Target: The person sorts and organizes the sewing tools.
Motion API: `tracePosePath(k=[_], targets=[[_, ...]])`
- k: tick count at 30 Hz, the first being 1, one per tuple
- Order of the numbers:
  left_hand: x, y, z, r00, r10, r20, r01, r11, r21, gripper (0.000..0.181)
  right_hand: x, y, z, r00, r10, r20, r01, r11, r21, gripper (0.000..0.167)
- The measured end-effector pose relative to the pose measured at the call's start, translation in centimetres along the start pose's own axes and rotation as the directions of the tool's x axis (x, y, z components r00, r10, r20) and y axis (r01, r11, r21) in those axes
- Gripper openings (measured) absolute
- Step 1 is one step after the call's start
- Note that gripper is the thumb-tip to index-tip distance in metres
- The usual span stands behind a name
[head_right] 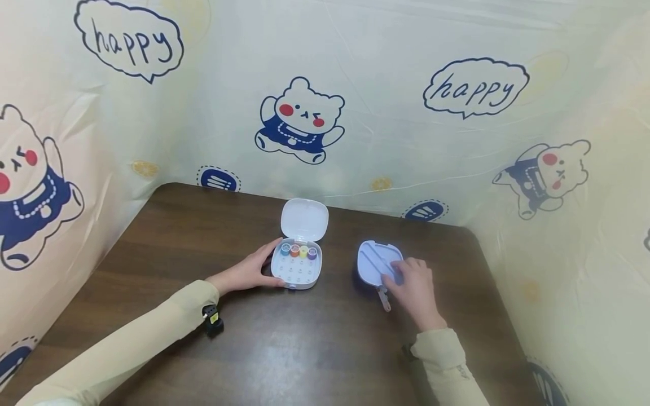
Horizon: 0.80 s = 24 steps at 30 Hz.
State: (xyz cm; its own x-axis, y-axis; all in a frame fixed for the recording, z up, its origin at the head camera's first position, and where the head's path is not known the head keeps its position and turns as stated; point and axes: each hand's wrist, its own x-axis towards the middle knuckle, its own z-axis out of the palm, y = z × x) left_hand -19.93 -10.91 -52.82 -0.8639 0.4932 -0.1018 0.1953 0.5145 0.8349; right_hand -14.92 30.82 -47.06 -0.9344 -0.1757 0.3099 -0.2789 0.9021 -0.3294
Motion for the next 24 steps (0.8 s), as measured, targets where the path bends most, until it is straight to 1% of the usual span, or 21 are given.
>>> tracePosePath(k=[6, 15, 24], targets=[[0.1, 0.1, 0.0, 1.000, -0.012, 0.007, 0.012, 1.000, 0.010, 0.120, 0.4, -0.9, 0.6, 1.000, 0.003, 0.028, -0.004, 1.000, 0.014, 0.034], [0.1, 0.0, 0.0, 1.000, 0.005, 0.003, -0.005, 1.000, -0.008, 0.120, 0.8, -2.2, 1.5, 0.999, -0.040, 0.017, 0.039, 0.998, 0.039, 0.034], [0.1, -0.3, 0.0, 1.000, 0.013, -0.001, -0.013, 1.000, 0.007, 0.121, 1.3, -3.5, 1.9, 0.998, -0.050, 0.050, 0.047, 0.997, 0.053, 0.038]])
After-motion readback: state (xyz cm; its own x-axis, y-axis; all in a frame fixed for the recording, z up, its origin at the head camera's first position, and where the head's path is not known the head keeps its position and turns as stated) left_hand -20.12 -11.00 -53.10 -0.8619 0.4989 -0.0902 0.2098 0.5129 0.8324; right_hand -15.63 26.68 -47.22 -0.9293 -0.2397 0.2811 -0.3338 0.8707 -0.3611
